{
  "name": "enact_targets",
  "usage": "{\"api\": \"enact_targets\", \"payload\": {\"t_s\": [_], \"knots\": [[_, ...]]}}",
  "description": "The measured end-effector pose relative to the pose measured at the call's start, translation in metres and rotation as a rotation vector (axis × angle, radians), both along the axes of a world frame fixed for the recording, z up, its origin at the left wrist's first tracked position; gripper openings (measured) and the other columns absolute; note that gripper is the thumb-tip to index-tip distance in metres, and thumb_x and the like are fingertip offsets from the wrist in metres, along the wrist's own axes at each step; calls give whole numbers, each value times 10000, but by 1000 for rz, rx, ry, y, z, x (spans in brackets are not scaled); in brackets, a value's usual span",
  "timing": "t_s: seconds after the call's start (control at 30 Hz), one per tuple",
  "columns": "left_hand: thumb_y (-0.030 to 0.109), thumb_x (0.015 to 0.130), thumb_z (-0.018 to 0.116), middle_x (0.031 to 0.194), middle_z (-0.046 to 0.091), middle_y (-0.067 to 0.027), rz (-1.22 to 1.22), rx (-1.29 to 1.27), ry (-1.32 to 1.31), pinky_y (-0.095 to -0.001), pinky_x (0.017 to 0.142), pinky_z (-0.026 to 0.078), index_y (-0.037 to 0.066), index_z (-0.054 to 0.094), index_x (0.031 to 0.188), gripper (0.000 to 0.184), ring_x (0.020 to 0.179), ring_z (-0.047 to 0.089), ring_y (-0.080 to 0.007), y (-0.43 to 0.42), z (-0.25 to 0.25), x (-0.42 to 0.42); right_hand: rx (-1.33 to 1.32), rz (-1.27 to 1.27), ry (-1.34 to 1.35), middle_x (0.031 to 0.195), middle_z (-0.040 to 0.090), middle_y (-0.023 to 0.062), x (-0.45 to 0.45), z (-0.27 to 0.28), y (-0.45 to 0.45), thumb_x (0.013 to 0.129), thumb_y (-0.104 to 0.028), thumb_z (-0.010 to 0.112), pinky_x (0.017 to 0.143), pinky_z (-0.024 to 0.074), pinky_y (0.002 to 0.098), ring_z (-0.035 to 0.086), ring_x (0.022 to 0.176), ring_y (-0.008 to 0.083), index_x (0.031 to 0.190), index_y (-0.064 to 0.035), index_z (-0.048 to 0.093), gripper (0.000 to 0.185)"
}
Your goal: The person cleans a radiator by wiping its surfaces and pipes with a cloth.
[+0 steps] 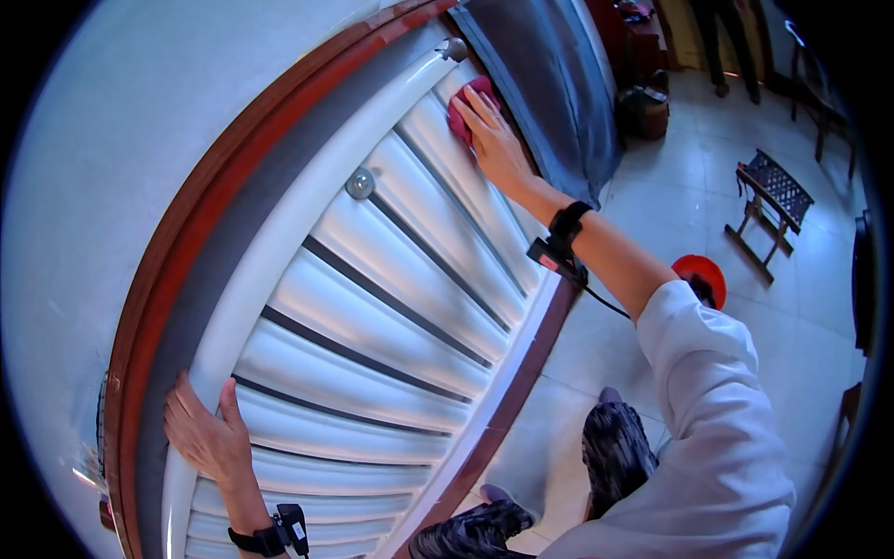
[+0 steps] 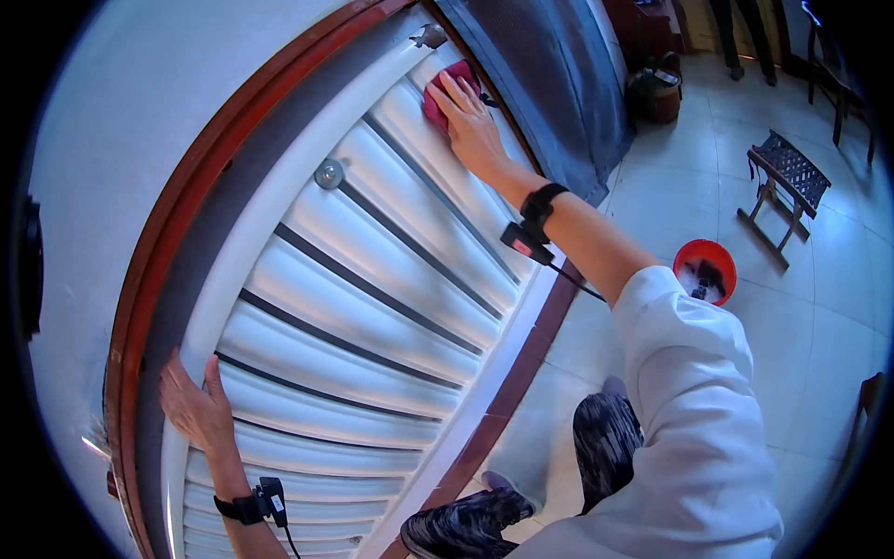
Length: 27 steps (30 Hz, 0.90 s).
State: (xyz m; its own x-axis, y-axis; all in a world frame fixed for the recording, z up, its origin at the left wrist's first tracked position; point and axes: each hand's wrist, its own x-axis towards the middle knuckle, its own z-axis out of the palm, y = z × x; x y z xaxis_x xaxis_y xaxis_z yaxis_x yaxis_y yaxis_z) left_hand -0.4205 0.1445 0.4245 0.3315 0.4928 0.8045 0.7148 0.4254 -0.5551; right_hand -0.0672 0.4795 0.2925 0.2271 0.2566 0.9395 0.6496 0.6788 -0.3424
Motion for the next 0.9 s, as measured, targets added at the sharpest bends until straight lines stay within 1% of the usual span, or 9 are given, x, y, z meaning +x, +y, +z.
{"api": "enact_targets", "payload": {"t_s": [0.17, 0.37, 0.47, 0.6, 0.63, 0.7, 0.73, 0.83, 0.9], "knots": [[546, 878, 439, 934, 526, -140, -6, -3, -9, -410, 739, 417, 39, 487, 1142, 574, 869, 540, -307, -1, 1, 3, 27, -38, 78, 1432, 343, 73, -11, 31, -1, 869, 19, 465, 1067, 298, 406, 303, 1321, 319, 1283, -149, 493, 448], [547, 877, 442, 932, 523, -137, -4, 4, 13, -414, 747, 418, 40, 487, 1139, 573, 868, 535, -306, 1, 0, 0, 162, -16, -121, 1362, 430, 79, 14, 16, -4, 872, 18, 478, 1005, 389, 340, 430, 1237, 281, 1245, -141, 514, 407], [547, 874, 445, 937, 525, -138, 9, -8, -11, -415, 757, 418, 40, 487, 1143, 575, 872, 534, -312, -1, 0, 1, -15, 120, 307, 1253, 517, 154, 9, 32, 6, 843, -88, 577, 936, 441, 343, 557, 1060, 315, 1219, -127, 506, 385], [543, 872, 451, 945, 527, -140, 24, -15, -22, -419, 761, 418, 38, 483, 1153, 579, 879, 533, -319, 0, 1, 0, -268, 109, 530, 1255, 528, 132, -3, 57, 9, 829, -220, 590, 936, 434, 367, 543, 1080, 322, 1254, -113, 494, 448], [542, 872, 452, 949, 528, -141, 16, -3, -2, -421, 763, 418, 39, 481, 1158, 580, 883, 533, -320, 0, 1, -1, -269, 109, 531, 1255, 528, 132, -12, 56, 13, 829, -220, 590, 936, 434, 367, 543, 1080, 322, 1254, -113, 494, 448], [541, 871, 453, 952, 528, -143, -2, -2, 19, -424, 765, 418, 41, 479, 1164, 580, 887, 533, -322, 1, -1, -1, 51, -207, 344, 1292, 514, 92, -23, 45, 14, 815, -203, 585, 924, 415, 416, 470, 1174, 310, 1223, -123, 540, 418], [541, 872, 451, 953, 528, -144, -2, -13, -7, -425, 766, 418, 44, 478, 1167, 579, 890, 532, -323, 0, -1, 0, 33, -188, 272, 1307, 507, 78, -24, 37, 9, 817, -144, 558, 966, 385, 419, 400, 1243, 287, 1222, -131, 556, 406], [542, 873, 449, 954, 528, -147, 12, -16, -20, -426, 765, 417, 48, 478, 1169, 578, 890, 531, -325, 0, 0, 0, 35, -204, -20, 1329, 485, 78, -2, 24, 3, 817, -91, 526, 1012, 352, 409, 405, 1241, 292, 1240, -131, 540, 425], [543, 872, 449, 954, 528, -148, 31, -13, -12, -424, 764, 417, 48, 479, 1168, 577, 889, 531, -326, -1, -2, -3, 26, -192, 19, 1355, 457, 72, 3, 27, 14, 803, -57, 524, 1030, 338, 422, 406, 1244, 291, 1261, -138, 521, 465]]}}
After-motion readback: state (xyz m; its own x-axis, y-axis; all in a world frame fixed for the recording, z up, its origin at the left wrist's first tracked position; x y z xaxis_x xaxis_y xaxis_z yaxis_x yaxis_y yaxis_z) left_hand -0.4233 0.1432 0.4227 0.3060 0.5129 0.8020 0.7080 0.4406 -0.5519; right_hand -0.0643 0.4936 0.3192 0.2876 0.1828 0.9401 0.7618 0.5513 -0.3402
